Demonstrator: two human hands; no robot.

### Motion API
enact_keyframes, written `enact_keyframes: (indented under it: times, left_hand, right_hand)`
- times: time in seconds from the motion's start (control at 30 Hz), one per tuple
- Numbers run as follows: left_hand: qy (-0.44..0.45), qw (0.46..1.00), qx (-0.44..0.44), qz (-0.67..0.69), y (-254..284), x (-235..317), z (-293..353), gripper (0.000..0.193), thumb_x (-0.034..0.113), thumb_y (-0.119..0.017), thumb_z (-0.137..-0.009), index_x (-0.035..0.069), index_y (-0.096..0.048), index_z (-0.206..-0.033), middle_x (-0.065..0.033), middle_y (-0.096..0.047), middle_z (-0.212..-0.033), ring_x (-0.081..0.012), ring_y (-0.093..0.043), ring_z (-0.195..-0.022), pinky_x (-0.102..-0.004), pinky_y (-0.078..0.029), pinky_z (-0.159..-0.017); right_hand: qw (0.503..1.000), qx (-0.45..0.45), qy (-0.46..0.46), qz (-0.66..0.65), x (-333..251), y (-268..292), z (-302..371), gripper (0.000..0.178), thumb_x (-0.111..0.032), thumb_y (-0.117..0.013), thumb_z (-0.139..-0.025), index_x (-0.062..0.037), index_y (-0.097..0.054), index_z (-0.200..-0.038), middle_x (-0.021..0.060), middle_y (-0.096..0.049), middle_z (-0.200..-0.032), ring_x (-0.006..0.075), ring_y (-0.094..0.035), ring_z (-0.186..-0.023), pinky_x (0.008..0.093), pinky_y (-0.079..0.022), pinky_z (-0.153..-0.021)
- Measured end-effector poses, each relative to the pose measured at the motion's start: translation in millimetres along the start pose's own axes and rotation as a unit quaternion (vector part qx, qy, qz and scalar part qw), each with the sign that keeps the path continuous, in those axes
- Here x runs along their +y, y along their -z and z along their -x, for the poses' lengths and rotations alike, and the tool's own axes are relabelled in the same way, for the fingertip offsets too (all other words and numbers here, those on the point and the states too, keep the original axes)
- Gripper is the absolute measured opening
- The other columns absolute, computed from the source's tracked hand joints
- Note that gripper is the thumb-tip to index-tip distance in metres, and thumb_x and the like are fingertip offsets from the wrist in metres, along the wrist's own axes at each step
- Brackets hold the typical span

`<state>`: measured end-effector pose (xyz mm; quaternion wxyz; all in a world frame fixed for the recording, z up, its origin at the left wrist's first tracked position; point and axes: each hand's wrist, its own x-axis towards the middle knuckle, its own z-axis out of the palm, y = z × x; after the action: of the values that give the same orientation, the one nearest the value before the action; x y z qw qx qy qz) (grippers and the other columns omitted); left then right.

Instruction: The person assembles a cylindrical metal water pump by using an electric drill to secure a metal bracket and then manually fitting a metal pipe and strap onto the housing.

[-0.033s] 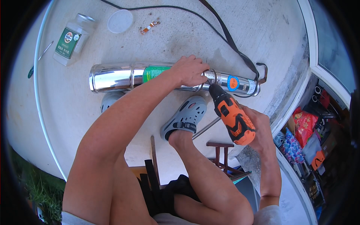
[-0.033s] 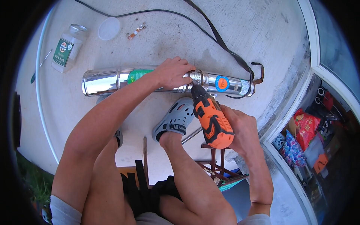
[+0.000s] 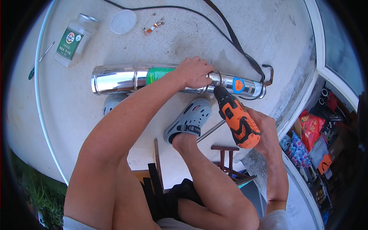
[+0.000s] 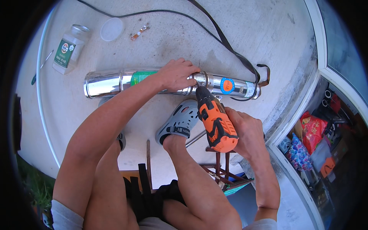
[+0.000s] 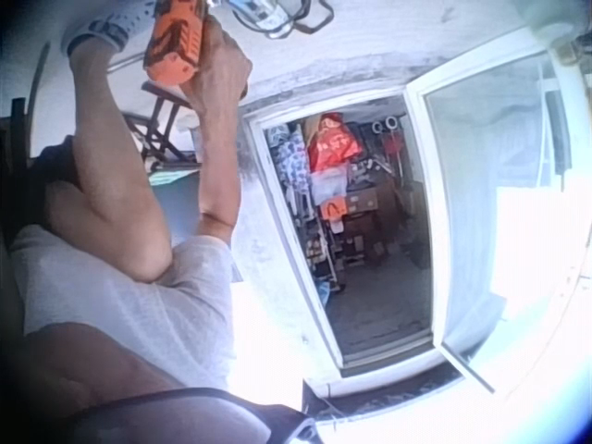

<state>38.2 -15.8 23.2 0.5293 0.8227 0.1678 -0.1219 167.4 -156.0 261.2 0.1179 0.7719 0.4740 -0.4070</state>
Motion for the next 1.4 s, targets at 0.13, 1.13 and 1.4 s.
enact_keyframes:
  times: [0.13,1.13,1.4]
  left_hand:
    - [-0.008,1.000,-0.003,-0.010,5,6,-1,0.051,0.040,-0.056,-0.087,0.015,-0.064,-0.131,-0.0141,-0.063,-0.123,-0.0333,-0.054,-0.119,-0.0493,-0.042,-0.101]
    - [-0.065,0.993,0.095,-0.004,-2,9,-4,0.033,0.026,-0.054,-0.094,0.012,-0.074,-0.116,-0.0107,-0.068,-0.122,-0.0326,-0.060,-0.108,-0.0436,-0.048,-0.096]
    - [-0.067,0.984,0.129,0.105,-3,2,-8,0.022,0.012,-0.065,-0.089,0.005,-0.077,-0.107,-0.0114,-0.067,-0.102,-0.0272,-0.065,-0.092,-0.0358,-0.052,-0.083]
  right_hand:
    - [0.999,-0.022,-0.020,-0.037,7,6,-6,0.066,-0.023,-0.088,-0.062,-0.0069,-0.065,-0.121,0.0085,-0.073,-0.089,0.0303,-0.071,-0.079,0.0350,-0.057,-0.072]
    - [0.958,0.150,-0.095,-0.227,24,-59,37,0.021,-0.006,-0.076,-0.078,-0.0026,-0.069,-0.097,0.0031,-0.070,-0.077,0.0126,-0.065,-0.066,0.0293,-0.054,-0.066]
    - [0.849,0.198,-0.204,-0.445,24,-111,39,0.030,-0.008,-0.077,-0.077,-0.0030,-0.069,-0.105,0.0021,-0.069,-0.085,0.0120,-0.063,-0.072,0.0295,-0.052,-0.067]
